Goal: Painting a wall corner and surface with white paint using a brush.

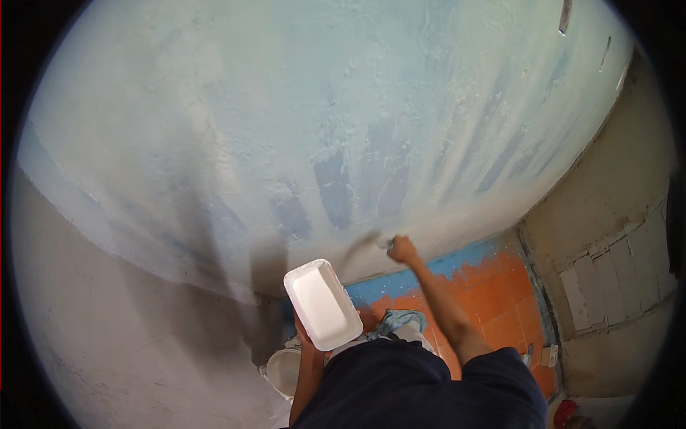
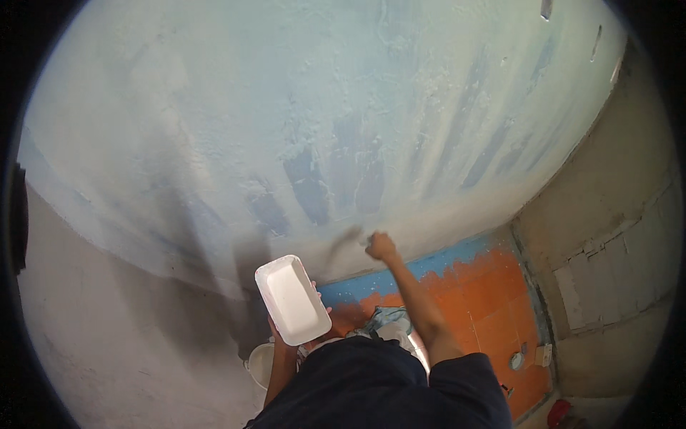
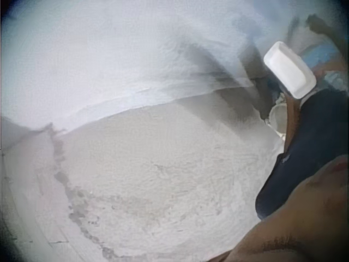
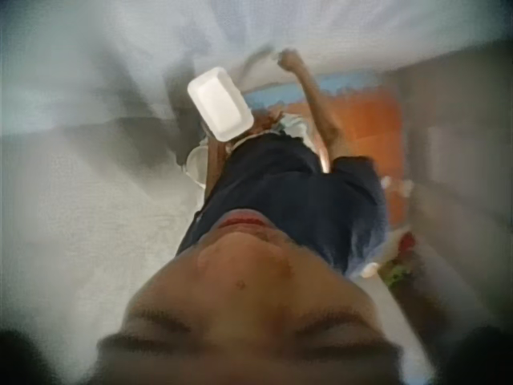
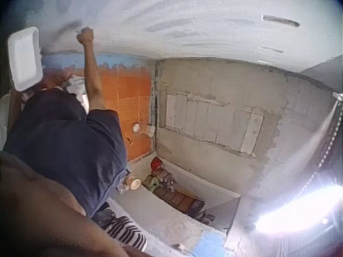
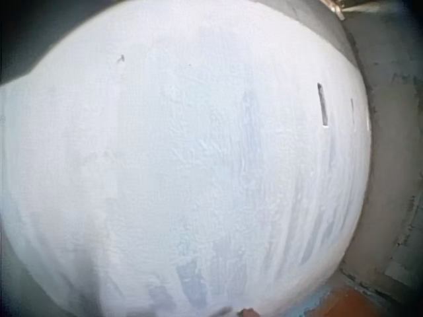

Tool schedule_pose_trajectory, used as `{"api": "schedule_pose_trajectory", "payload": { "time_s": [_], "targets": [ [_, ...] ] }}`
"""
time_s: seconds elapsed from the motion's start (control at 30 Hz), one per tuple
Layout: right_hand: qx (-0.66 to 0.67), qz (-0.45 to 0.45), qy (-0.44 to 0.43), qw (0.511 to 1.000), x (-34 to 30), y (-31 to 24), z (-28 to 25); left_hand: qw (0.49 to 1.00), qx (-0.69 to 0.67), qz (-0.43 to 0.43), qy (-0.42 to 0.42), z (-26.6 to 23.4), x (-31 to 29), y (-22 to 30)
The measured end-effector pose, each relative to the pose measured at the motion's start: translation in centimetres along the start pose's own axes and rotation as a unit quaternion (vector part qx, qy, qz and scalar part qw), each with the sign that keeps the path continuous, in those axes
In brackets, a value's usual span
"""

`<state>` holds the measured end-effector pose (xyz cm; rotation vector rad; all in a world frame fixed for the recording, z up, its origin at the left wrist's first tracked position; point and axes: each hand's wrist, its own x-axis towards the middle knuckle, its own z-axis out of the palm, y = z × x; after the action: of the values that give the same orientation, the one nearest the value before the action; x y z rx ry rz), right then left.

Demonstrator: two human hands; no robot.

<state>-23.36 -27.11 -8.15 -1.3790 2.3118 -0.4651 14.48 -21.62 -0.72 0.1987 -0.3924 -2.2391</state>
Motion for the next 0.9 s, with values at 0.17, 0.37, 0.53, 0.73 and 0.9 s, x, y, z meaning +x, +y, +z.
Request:
{"api": "schedule_pose_trajectory", "payload": {
  "time_s": [0.17, 0.37, 0.53, 0.73, 0.9],
  "targets": [
    [-0.061, -0.134, 0.193, 0.97, -3.5, -12.8, -28.1, 0.999, -0.014, -0.038, -0.032, 4.1, 0.2, 0.3],
    [0.029, -0.258, 0.429, 0.865, -10.9, -23.8, -40.8, 0.995, 0.044, -0.078, -0.044, 4.2, 2.1, -0.5],
    [0.037, -0.299, 0.554, 0.776, -3.6, -16.5, -29.8, 0.998, 0.011, -0.054, -0.026, 6.7, 2.4, -1.0],
    [0.009, -0.081, 0.264, 0.961, -2.3, 0.0, -0.6, 0.998, -0.002, 0.016, -0.056, 4.9, 1.4, -0.8],
    [-0.014, 0.075, -0.037, 0.996, -1.3, 4.2, 1.8, 1.0, 0.024, 0.009, -0.019, 5.6, 0.4, 0.2]
  ]
}}
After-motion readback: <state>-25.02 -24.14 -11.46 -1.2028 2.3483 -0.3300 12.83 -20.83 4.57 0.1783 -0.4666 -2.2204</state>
